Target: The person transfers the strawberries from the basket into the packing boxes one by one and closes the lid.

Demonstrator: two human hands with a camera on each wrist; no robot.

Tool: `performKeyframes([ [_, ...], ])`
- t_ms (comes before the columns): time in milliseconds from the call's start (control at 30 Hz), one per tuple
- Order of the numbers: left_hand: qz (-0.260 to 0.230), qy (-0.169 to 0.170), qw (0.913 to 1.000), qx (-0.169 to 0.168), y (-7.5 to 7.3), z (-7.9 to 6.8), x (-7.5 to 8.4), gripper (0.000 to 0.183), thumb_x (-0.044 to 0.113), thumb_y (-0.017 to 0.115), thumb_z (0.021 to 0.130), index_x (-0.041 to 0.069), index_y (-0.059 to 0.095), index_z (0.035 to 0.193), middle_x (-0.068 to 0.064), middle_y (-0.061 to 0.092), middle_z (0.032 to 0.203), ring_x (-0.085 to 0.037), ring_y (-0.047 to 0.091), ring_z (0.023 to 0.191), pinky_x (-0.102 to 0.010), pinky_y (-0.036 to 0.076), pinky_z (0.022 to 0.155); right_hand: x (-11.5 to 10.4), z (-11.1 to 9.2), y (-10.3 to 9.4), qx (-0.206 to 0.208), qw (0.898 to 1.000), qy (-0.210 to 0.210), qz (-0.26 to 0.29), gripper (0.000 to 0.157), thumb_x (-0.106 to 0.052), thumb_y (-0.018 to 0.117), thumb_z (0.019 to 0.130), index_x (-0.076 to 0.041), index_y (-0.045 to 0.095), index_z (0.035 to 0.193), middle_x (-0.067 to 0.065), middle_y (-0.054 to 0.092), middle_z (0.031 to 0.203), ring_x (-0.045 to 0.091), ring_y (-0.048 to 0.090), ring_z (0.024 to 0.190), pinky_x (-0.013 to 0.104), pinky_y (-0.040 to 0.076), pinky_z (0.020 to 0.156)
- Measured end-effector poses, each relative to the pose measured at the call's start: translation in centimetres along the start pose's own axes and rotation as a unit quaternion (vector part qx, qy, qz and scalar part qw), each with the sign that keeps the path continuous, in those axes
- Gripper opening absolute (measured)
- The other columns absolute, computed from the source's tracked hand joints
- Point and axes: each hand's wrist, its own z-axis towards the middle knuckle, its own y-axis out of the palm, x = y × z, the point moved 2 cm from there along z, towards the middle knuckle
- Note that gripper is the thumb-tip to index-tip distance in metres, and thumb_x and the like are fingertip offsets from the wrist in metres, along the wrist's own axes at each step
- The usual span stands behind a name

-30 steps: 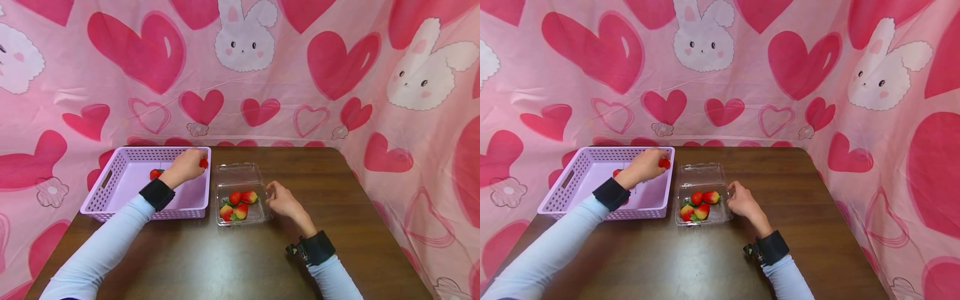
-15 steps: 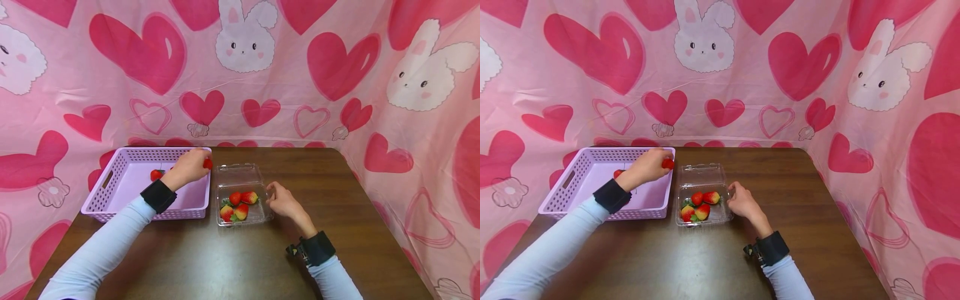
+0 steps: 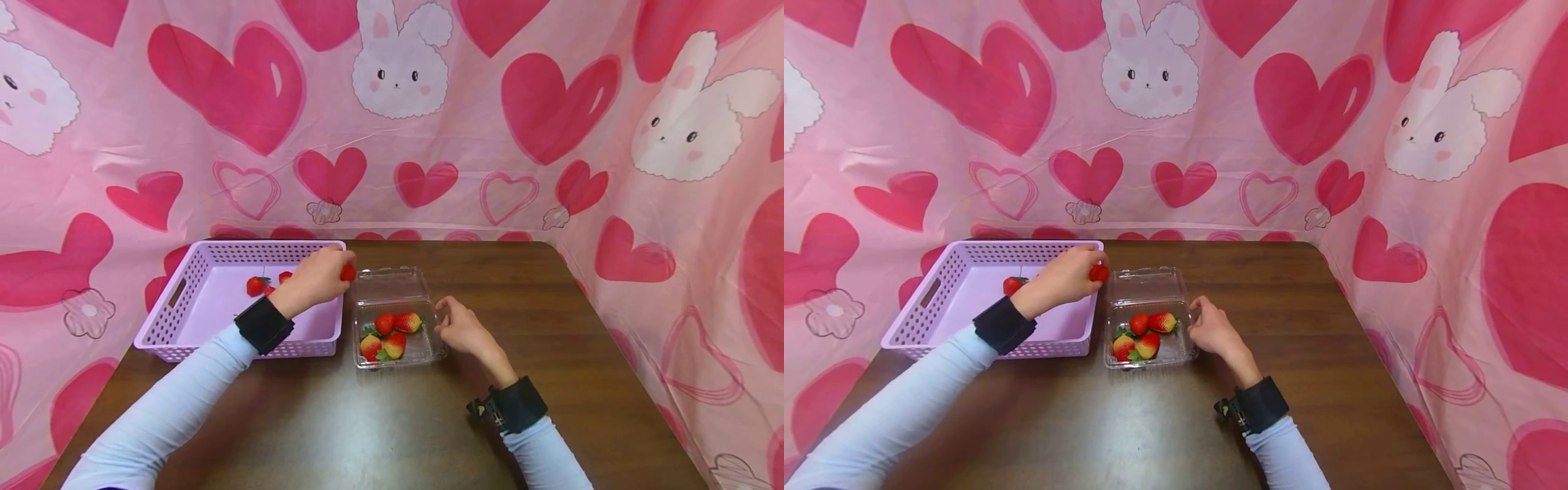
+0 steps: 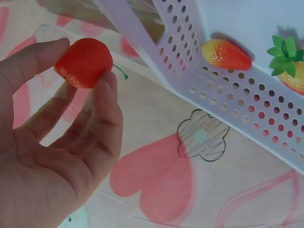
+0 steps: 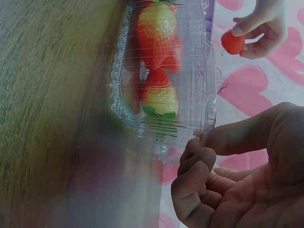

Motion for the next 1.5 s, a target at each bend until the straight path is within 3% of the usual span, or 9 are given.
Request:
performKeyframes([
  [300,0.000,0.015,0.9998,-0.012,0.3,0.1,1.4,0.034,0.009,0.083,0.084,0.001,0.073,0.117,-0.016,0.067,0.103,-0.033,0.067,0.094,-0.046,0.060,0.081,0.1,0.2,0.0,0.005,1.000,0.002,0.000,0.041,0.001,0.071,0.093,-0.003,0.055,0.131,0.010,0.057,0.080,0.023,0.055,0.066,0.033,0.047,0.060],
  [567,-0.007,0.015,0.9995,-0.026,0.5,0.0,2.6,0.034,0.011,0.082,0.086,0.005,0.074,0.118,-0.015,0.068,0.106,-0.031,0.067,0.091,-0.045,0.062,0.078,0.0,0.0,0.0,0.001,1.000,0.004,0.006,0.042,0.001,0.070,0.094,-0.002,0.054,0.132,0.010,0.057,0.079,0.024,0.055,0.065,0.033,0.048,0.060],
  [1500,0.006,0.045,0.9973,-0.057,3.6,-1.2,4.5,0.043,0.013,0.087,0.085,0.004,0.072,0.125,-0.015,0.069,0.113,-0.029,0.069,0.095,-0.041,0.061,0.080,0.1,-0.1,0.0,-0.003,1.000,0.001,0.014,0.043,0.004,0.068,0.092,0.000,0.053,0.133,0.011,0.059,0.079,0.024,0.055,0.065,0.034,0.049,0.060],
])
